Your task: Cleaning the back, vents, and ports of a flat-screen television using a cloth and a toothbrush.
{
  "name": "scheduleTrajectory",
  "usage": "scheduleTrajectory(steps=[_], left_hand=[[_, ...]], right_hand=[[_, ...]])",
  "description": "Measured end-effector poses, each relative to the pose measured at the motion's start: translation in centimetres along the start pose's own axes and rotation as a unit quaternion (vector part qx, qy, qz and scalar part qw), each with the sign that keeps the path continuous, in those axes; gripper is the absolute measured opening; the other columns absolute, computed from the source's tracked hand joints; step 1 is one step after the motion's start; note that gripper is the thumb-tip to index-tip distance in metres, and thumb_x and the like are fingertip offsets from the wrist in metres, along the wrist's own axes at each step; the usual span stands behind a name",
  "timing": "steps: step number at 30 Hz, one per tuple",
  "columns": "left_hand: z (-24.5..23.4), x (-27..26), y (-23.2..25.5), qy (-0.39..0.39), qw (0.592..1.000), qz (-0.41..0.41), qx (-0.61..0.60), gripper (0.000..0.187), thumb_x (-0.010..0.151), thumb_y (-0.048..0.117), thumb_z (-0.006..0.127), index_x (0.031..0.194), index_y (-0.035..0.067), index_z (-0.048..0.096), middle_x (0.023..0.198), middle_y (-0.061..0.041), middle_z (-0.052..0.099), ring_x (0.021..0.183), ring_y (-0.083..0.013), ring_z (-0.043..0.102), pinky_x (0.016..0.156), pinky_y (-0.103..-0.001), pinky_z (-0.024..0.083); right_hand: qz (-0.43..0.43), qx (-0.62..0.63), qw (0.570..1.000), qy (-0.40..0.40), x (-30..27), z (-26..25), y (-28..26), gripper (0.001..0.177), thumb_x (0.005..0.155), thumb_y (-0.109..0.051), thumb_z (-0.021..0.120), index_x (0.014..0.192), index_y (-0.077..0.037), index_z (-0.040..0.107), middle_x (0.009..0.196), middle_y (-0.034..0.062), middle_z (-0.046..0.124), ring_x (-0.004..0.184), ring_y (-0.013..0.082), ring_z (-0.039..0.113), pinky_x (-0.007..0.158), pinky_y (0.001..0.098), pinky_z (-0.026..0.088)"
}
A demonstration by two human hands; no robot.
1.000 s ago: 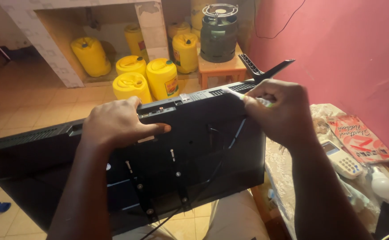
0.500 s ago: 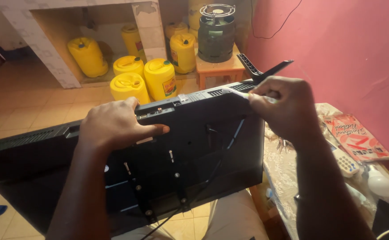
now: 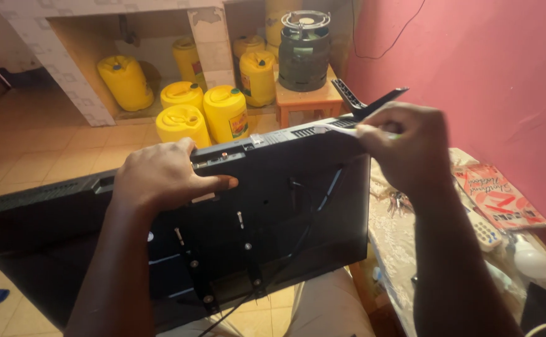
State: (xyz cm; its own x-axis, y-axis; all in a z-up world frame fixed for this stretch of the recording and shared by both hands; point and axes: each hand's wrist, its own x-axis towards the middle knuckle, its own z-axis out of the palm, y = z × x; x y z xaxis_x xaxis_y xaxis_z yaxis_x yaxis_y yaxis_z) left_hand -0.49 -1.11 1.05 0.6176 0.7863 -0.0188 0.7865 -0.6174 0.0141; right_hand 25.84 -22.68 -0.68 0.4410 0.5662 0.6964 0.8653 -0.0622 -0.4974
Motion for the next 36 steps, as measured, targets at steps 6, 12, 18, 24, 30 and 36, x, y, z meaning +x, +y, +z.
scheduleTrajectory(steps=[6, 12, 18, 24, 30, 36], left_hand=[[0.2, 0.5, -0.1, -0.002, 1.0, 0.009, 0.008, 0.1, 0.058, 0.096, 0.062, 0.112, 0.012, 0.069, 0.113, -0.012, 0.074, 0.114, -0.0306, 0.068, 0.096, -0.047, 0.052], [-0.6, -0.2, 0.4, -0.026, 0.999, -0.016, 0.013, 0.101, 0.057, 0.096, 0.06, 0.117, 0.015, 0.067, 0.112, -0.011, 0.075, 0.114, -0.0291, 0.069, 0.097, -0.046, 0.052], [-0.2, 0.1, 0.2, -0.016, 1.0, -0.006, 0.007, 0.102, 0.057, 0.096, 0.061, 0.119, 0.015, 0.066, 0.112, -0.01, 0.075, 0.114, -0.0294, 0.069, 0.097, -0.046, 0.052], [-0.6, 0.0, 0.4, -0.024, 1.0, -0.011, 0.009, 0.101, 0.058, 0.095, 0.06, 0.12, 0.015, 0.065, 0.112, -0.01, 0.076, 0.115, -0.0278, 0.069, 0.098, -0.046, 0.052], [-1.1, -0.2, 0.6, -0.041, 0.999, -0.022, 0.026, 0.103, 0.06, 0.096, 0.059, 0.122, 0.013, 0.064, 0.118, -0.011, 0.073, 0.117, -0.0284, 0.068, 0.101, -0.045, 0.051], [-0.8, 0.0, 0.5, -0.026, 0.999, -0.012, 0.017, 0.109, 0.059, 0.095, 0.06, 0.132, 0.015, 0.061, 0.127, -0.01, 0.07, 0.123, -0.0281, 0.065, 0.102, -0.045, 0.051]], right_hand=[[0.042, 0.045, 0.998, 0.007, -0.4, 0.9, -0.3, 0.013, 0.085, -0.01, 0.077, 0.092, 0.001, 0.077, 0.072, 0.0061, 0.07, 0.064, 0.0075, 0.06, 0.057, 0.024, 0.046], [0.015, 0.041, 0.999, -0.015, -0.3, 2.4, -0.8, 0.01, 0.083, -0.006, 0.074, 0.09, 0.001, 0.076, 0.072, 0.0062, 0.071, 0.067, 0.0069, 0.064, 0.063, 0.0242, 0.051], [0.056, 0.039, 0.996, -0.055, 0.0, -0.1, -0.6, 0.013, 0.082, -0.013, 0.076, 0.09, -0.002, 0.076, 0.073, 0.0056, 0.073, 0.065, 0.0078, 0.066, 0.061, 0.0246, 0.052], [0.0, 0.012, 1.0, -0.022, -0.4, 2.0, -0.3, 0.012, 0.085, -0.01, 0.078, 0.091, 0.0, 0.078, 0.07, 0.0075, 0.071, 0.066, 0.0107, 0.065, 0.063, 0.0268, 0.051], [0.071, -0.007, 0.995, 0.071, -0.4, 1.1, 0.9, 0.014, 0.087, -0.01, 0.078, 0.098, -0.001, 0.08, 0.072, 0.0091, 0.068, 0.062, 0.0132, 0.058, 0.056, 0.0282, 0.045], [0.047, -0.004, 0.998, 0.032, -0.6, 0.1, 0.5, 0.015, 0.088, -0.01, 0.074, 0.097, 0.0, 0.077, 0.078, 0.0085, 0.074, 0.069, 0.0133, 0.07, 0.062, 0.0297, 0.054]])
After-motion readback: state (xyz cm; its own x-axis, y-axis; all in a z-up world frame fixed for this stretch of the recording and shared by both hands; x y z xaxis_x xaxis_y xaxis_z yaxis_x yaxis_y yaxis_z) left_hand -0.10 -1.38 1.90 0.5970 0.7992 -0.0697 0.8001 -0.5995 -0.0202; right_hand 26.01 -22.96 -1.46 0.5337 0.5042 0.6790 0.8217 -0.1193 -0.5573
